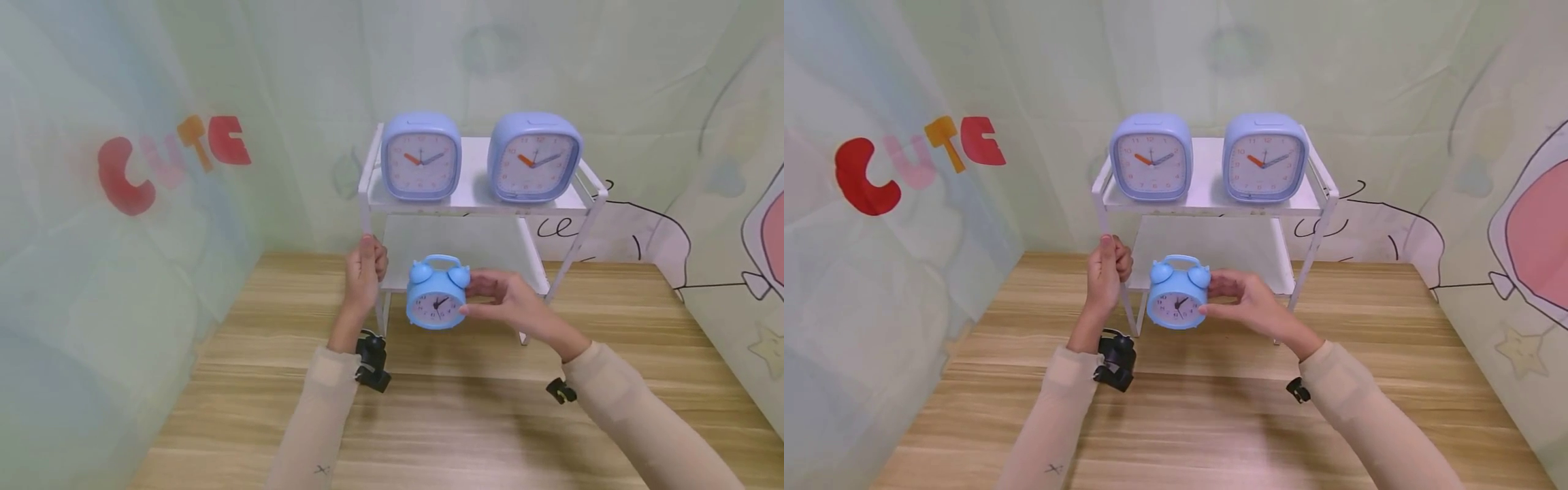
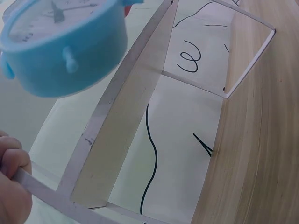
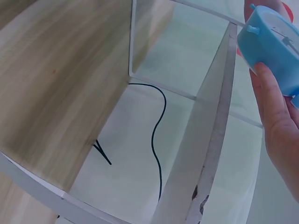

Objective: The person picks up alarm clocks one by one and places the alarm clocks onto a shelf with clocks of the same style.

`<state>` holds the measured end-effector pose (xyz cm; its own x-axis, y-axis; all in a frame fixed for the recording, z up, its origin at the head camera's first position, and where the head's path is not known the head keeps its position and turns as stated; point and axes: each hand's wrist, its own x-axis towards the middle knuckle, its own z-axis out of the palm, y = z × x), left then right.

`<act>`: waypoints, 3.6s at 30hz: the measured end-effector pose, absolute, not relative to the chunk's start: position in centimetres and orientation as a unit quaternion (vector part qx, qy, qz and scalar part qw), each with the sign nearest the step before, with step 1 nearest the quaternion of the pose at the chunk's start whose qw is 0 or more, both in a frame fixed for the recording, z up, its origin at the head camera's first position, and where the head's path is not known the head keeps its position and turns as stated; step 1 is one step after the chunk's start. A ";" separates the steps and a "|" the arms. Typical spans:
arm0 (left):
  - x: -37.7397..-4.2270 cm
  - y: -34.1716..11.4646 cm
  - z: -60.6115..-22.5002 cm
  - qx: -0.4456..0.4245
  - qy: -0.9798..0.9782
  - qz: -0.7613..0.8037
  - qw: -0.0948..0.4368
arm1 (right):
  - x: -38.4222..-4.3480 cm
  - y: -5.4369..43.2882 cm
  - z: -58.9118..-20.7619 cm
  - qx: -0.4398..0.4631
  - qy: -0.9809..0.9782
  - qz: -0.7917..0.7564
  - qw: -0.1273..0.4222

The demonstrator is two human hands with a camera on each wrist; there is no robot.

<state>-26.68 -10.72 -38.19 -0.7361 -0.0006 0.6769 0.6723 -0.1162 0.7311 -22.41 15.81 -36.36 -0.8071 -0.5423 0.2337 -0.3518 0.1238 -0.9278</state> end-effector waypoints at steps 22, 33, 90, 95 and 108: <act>-26.9 -10.8 -38.6 -0.281 -0.619 -0.689 0.251 | -26.3 14.8 -34.0 -0.260 0.770 -0.577 0.079; -26.9 -10.9 -38.5 -0.279 -0.628 -0.682 0.251 | -27.4 14.1 -34.2 -0.244 0.775 -0.576 0.085; -26.8 -10.9 -38.6 -0.281 -0.624 -0.685 0.250 | -27.1 14.8 -34.3 -0.264 0.804 -0.531 0.046; -26.9 -10.8 -38.7 -0.283 -0.619 -0.689 0.249 | -26.6 15.5 -34.5 -0.254 0.803 -0.537 0.042; -27.0 -10.9 -38.6 -0.280 -0.624 -0.686 0.250 | -25.3 16.5 -35.3 -0.224 0.801 -0.555 0.016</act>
<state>-27.02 -10.88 -38.57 -0.7188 0.0062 0.6952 0.6915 -0.0973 0.7158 -25.26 16.52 -35.28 -0.8988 -0.3770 0.2238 -0.3416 0.2822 -0.8964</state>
